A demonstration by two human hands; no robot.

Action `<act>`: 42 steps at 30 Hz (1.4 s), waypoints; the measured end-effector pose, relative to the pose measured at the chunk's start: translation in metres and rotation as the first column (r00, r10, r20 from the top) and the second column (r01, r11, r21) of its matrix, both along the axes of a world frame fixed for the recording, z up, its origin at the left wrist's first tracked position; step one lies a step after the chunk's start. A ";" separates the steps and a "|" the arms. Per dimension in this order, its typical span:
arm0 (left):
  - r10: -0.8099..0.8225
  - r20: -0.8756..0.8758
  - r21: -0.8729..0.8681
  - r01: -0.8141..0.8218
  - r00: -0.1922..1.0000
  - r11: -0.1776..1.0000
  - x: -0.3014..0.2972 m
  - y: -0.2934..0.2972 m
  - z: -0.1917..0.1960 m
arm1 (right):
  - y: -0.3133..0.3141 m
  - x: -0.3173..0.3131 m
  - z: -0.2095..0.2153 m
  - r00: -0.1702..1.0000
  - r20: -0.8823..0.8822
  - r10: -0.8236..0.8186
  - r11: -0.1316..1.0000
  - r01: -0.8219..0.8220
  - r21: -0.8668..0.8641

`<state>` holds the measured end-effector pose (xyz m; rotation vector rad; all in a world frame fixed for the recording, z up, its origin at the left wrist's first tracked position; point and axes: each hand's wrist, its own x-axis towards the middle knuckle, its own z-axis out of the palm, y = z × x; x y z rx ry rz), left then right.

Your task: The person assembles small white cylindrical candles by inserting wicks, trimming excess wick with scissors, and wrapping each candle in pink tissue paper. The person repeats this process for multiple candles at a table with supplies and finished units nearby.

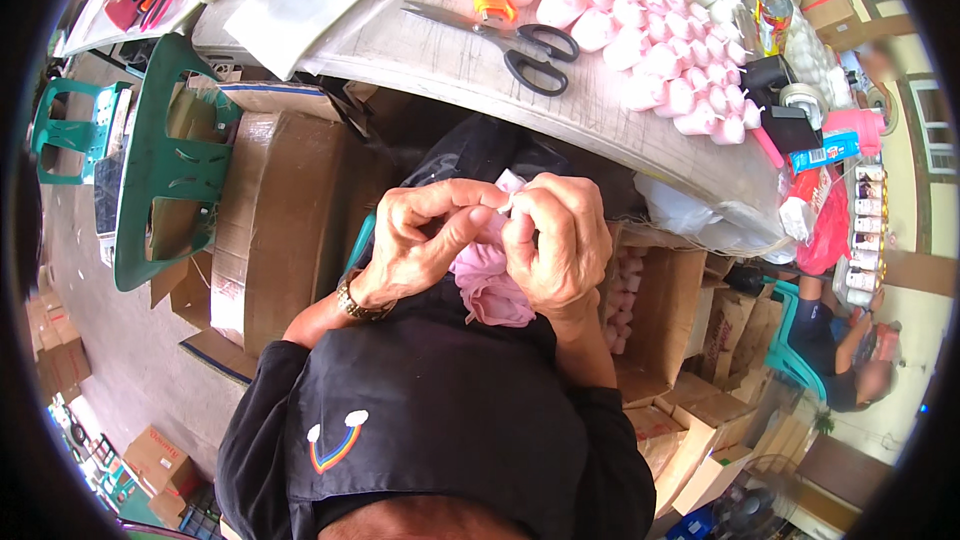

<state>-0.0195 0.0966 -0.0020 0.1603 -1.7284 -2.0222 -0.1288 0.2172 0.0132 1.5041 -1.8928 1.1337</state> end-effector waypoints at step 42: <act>0.189 -0.064 -0.491 -0.196 0.980 0.849 -0.007 -0.004 -0.006 | 0.008 -0.005 0.011 0.954 0.298 0.018 0.988 -0.062 0.139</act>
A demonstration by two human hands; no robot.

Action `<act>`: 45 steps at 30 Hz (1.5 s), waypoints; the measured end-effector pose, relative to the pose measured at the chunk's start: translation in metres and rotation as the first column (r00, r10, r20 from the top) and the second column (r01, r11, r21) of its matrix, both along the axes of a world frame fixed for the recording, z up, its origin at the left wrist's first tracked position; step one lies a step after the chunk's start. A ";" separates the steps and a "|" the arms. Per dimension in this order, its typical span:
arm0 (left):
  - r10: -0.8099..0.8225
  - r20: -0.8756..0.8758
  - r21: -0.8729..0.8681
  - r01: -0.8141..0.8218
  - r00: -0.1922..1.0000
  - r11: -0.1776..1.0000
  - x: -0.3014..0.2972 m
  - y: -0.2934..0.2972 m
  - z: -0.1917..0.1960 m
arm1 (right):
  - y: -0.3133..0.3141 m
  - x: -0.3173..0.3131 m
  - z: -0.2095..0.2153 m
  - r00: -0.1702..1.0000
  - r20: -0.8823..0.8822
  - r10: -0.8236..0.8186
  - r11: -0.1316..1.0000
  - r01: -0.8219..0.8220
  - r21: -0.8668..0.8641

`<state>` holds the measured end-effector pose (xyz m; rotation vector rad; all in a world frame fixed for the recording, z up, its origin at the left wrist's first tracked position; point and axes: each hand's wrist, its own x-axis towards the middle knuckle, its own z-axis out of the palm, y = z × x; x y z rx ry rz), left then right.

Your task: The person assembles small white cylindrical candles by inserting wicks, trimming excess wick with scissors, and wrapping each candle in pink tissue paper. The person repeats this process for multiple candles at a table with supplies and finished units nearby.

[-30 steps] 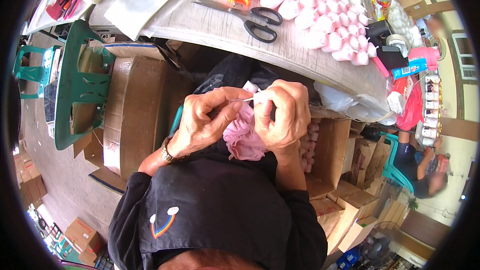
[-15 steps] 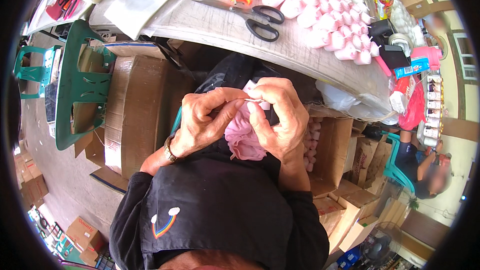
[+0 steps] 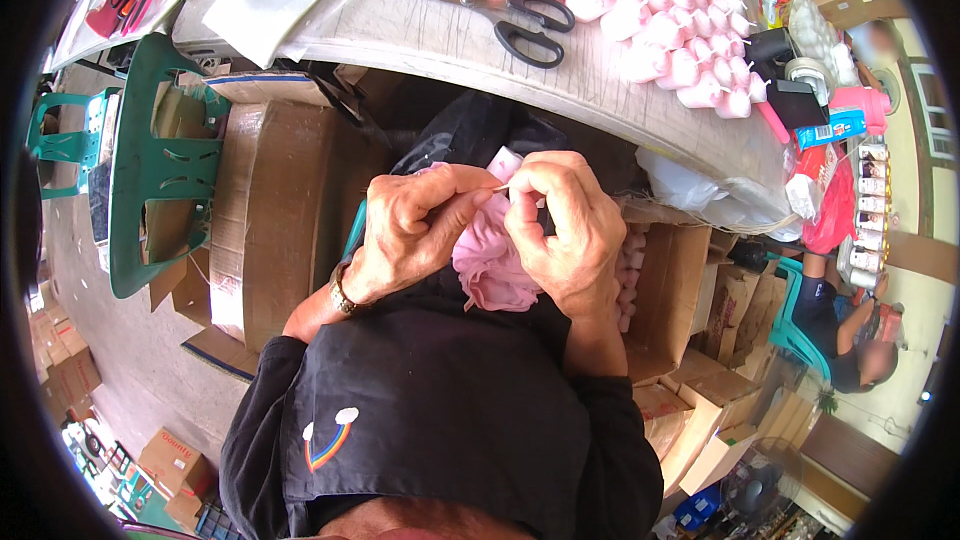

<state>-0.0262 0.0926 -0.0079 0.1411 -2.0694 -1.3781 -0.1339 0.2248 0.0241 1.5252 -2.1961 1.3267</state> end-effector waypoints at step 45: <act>-0.107 0.421 -0.566 0.353 0.901 0.745 0.057 -0.029 -0.080 | -0.022 -0.029 -0.019 0.988 0.092 -0.123 0.989 0.130 -0.070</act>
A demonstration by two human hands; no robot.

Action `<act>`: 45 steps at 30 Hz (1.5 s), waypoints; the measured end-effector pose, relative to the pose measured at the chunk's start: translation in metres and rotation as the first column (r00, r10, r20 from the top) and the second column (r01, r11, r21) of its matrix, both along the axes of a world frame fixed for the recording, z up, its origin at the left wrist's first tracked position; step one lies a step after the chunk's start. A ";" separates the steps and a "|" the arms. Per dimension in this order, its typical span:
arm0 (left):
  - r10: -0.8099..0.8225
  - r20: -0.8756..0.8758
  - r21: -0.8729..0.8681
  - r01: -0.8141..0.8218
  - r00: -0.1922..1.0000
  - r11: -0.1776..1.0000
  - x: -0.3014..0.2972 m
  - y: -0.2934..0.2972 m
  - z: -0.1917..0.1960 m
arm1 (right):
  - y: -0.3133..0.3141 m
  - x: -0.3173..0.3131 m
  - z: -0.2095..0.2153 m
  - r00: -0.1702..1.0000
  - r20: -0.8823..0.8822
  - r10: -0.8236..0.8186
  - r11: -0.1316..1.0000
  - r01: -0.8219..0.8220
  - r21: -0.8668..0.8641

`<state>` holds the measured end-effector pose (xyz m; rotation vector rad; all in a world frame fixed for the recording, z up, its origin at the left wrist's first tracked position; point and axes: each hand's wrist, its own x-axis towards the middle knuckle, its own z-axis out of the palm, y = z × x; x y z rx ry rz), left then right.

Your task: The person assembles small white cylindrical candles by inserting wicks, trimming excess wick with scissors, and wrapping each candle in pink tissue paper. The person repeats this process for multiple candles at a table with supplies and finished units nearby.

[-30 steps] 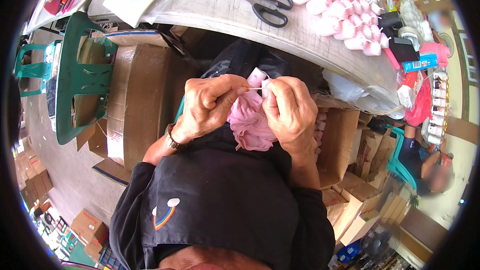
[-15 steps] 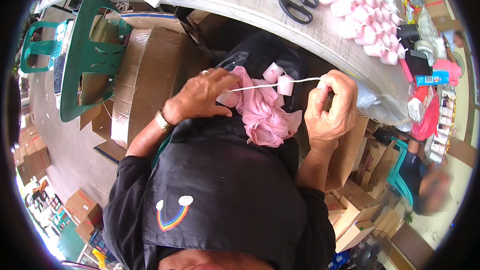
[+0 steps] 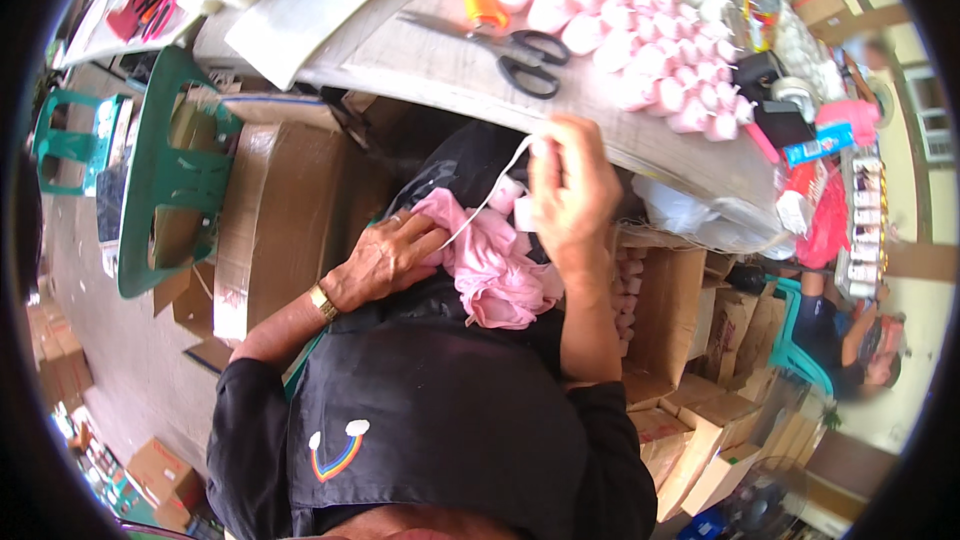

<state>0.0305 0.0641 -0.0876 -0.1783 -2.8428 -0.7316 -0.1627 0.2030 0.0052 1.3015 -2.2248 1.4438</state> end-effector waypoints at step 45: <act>0.205 -0.040 0.944 -0.030 0.978 0.329 -0.069 -0.009 0.123 | 0.083 0.009 0.045 0.862 0.412 0.297 0.842 -0.033 -0.539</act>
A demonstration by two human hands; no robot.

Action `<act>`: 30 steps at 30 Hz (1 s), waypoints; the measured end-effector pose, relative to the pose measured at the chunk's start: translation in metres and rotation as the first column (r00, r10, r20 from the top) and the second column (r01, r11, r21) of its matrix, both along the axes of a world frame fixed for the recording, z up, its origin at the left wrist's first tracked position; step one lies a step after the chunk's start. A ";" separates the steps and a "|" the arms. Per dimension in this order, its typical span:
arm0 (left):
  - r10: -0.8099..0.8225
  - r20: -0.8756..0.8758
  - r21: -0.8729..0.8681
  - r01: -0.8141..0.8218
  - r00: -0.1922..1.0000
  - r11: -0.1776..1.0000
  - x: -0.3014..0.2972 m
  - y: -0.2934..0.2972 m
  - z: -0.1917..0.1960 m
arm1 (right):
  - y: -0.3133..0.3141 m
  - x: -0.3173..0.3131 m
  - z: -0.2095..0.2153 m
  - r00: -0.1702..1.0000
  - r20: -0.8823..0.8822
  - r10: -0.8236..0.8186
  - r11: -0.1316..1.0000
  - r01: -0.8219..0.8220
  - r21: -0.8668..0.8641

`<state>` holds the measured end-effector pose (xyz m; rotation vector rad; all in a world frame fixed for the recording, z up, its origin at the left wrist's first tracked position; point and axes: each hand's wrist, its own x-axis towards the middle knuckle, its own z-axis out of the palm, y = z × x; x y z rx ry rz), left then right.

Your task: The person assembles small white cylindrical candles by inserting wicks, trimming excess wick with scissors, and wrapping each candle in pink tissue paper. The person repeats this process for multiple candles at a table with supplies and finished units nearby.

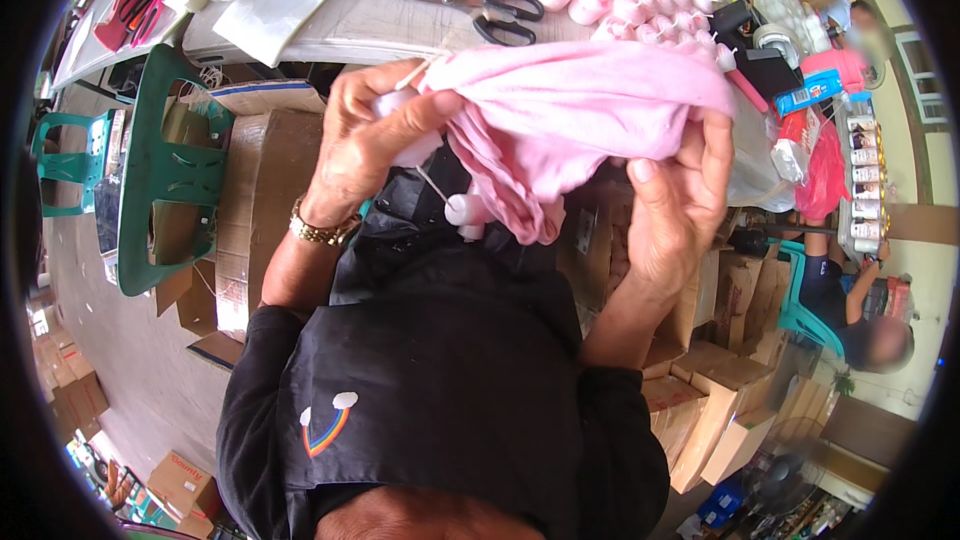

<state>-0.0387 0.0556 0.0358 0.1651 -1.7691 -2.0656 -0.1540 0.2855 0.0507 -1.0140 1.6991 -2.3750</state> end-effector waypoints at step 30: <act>0.118 0.221 -0.561 0.028 0.968 0.827 0.011 0.003 -0.028 | 0.062 0.024 -0.043 0.935 0.350 -0.063 0.457 -0.284 0.843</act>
